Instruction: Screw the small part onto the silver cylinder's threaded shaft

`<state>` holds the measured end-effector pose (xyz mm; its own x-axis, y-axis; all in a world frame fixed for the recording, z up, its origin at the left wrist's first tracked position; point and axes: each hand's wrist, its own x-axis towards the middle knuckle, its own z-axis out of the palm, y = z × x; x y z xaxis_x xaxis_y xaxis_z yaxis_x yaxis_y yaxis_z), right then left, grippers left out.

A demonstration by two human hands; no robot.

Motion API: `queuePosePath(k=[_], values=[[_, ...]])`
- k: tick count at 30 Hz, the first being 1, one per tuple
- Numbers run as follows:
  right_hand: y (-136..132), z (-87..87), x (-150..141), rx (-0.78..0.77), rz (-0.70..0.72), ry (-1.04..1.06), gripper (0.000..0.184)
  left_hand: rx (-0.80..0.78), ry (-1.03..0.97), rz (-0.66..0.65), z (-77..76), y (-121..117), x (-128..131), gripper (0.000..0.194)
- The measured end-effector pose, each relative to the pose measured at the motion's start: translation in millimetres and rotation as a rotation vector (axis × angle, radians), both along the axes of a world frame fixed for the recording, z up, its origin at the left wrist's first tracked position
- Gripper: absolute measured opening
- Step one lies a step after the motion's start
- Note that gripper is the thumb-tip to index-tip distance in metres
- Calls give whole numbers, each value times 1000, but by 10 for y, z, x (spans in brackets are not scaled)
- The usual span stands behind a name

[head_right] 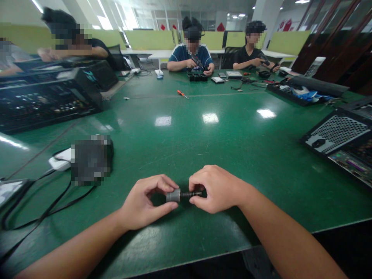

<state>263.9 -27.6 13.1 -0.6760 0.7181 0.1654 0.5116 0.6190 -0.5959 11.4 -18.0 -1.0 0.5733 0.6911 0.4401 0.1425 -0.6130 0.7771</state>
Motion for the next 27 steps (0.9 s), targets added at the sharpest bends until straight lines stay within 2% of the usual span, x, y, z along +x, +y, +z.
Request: queuePosePath(k=[27], values=[[-12,63,41,-10,-19,-23,6,80,-34,14,20,14,-36,24]])
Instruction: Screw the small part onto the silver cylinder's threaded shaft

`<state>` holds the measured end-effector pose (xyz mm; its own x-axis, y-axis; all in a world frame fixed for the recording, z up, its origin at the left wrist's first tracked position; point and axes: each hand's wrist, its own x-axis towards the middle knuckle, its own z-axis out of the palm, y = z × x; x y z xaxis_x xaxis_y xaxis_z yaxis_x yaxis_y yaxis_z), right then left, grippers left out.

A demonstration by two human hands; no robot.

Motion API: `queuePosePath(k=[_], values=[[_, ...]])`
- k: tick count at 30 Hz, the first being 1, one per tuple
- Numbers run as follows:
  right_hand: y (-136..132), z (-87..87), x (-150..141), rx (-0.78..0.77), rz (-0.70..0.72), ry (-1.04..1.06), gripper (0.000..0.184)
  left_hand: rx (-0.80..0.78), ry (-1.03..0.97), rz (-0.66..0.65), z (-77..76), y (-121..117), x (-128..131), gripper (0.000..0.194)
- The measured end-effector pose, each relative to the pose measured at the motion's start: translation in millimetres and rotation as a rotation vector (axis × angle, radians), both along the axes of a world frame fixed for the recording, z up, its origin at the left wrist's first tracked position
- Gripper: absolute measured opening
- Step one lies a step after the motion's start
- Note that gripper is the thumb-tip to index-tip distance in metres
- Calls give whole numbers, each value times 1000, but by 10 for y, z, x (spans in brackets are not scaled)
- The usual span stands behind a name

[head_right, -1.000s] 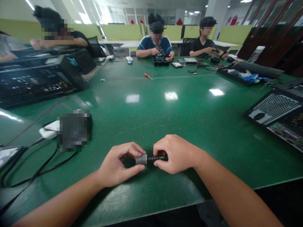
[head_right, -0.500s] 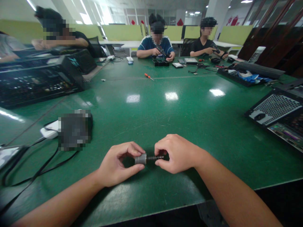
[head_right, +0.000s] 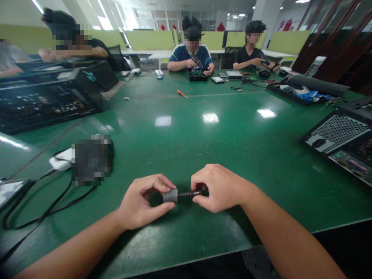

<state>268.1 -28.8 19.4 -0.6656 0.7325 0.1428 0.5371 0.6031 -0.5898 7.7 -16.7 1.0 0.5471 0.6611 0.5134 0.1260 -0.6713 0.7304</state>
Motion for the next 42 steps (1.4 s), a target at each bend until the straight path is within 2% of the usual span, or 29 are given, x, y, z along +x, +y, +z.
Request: queuePosePath(k=[42], values=[[17,83,130,-5,-61,-38,7,-27,-102,-3,-5,29,-59,26]])
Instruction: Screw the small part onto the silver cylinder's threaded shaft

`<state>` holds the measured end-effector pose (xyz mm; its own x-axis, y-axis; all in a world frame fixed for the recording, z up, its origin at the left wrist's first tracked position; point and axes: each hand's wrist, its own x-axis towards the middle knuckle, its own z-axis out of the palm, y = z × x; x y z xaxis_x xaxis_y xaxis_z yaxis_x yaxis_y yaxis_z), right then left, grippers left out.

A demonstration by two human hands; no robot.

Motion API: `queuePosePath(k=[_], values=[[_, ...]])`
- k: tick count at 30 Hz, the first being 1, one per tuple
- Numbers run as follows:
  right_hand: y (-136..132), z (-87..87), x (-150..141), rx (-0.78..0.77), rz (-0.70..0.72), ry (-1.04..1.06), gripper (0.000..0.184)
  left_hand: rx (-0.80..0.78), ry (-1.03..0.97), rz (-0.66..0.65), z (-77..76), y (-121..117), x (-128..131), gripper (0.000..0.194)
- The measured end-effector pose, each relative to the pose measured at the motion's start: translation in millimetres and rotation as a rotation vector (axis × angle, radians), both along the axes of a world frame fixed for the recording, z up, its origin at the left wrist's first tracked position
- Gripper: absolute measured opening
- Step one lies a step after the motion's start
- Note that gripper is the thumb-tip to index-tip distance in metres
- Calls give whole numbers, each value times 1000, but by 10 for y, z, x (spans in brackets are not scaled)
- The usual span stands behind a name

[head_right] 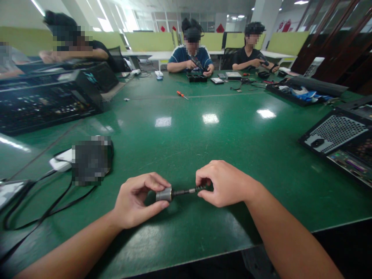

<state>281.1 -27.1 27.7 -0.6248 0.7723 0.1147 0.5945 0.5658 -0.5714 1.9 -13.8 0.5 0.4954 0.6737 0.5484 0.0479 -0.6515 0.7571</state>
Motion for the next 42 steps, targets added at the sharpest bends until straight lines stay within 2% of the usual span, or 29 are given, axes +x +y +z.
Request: queuePosePath(k=[6,8,11,14,16,17,21,23,25,27,31,42], values=[[-8,13,-3,7,-5,-16,7,-31,-7,0,-3,-14,-7,25],[22,-27,-5,4,-44,28,6,-127,-25,-5,-12,-7,7,25],[196,-171,10,-65,-149,252,11,-385,-92,26,-36,145,29,28],[560,-387,62,-226,-337,572,29,-559,-152,143,-52,583,40,39],[876,-524,110,-310,-528,783,42,-605,-248,283,-62,1015,47,41],[1043,-580,133,-303,-588,828,45,-629,-323,379,-70,1249,54,41],[1682,-678,185,-224,-766,962,35,-628,-480,550,-138,2073,129,26],[1947,-675,170,-186,-837,1028,28,-640,-513,579,-192,2336,194,24],[2151,-672,119,-161,-887,1088,22,-647,-515,582,-257,2491,265,25],[2290,-685,36,-163,-897,1131,18,-633,-501,567,-324,2563,323,26],[2421,-741,-174,-235,-822,1113,19,-605,-422,477,-415,2587,364,29],[2570,-816,-499,-239,-667,977,22,-509,-275,386,-486,2569,381,37]])
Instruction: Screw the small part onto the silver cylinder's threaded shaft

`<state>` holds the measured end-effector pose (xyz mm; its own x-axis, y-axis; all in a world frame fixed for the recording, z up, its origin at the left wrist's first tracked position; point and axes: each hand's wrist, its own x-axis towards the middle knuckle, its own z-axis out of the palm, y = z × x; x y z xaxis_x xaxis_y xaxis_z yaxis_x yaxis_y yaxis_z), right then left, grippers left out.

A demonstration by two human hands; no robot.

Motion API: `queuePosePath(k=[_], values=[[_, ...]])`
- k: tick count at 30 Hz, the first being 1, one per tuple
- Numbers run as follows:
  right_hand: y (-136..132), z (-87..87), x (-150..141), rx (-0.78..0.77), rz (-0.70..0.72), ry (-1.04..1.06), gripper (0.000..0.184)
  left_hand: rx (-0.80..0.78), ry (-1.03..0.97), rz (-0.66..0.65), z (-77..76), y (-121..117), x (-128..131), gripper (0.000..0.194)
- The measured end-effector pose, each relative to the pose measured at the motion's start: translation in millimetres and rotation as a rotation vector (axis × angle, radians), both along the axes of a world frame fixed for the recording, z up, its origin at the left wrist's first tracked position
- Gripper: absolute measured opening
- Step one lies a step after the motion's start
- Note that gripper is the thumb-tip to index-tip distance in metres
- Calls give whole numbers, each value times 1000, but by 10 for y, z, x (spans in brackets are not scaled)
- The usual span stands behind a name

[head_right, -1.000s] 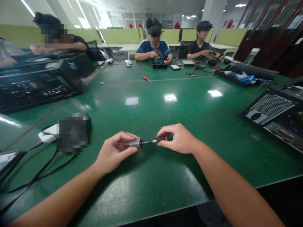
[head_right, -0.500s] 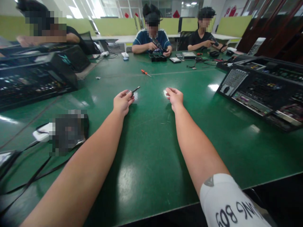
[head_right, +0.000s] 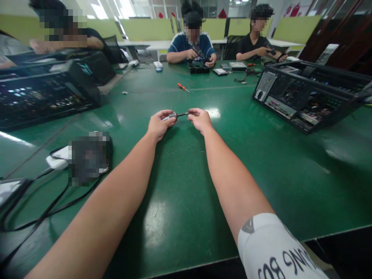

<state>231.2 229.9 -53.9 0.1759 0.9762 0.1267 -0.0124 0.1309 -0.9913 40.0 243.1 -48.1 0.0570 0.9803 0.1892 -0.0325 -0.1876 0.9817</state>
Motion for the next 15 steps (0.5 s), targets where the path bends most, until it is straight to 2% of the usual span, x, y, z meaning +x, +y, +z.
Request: queuePosePath(k=[8,15], values=[[-24,-42,34,35,62,-45,25,11,25,-84,10,-29,-19,39],[-65,-74,-12,63,124,-112,21,-6,42,-179,98,-120,-63,44]])
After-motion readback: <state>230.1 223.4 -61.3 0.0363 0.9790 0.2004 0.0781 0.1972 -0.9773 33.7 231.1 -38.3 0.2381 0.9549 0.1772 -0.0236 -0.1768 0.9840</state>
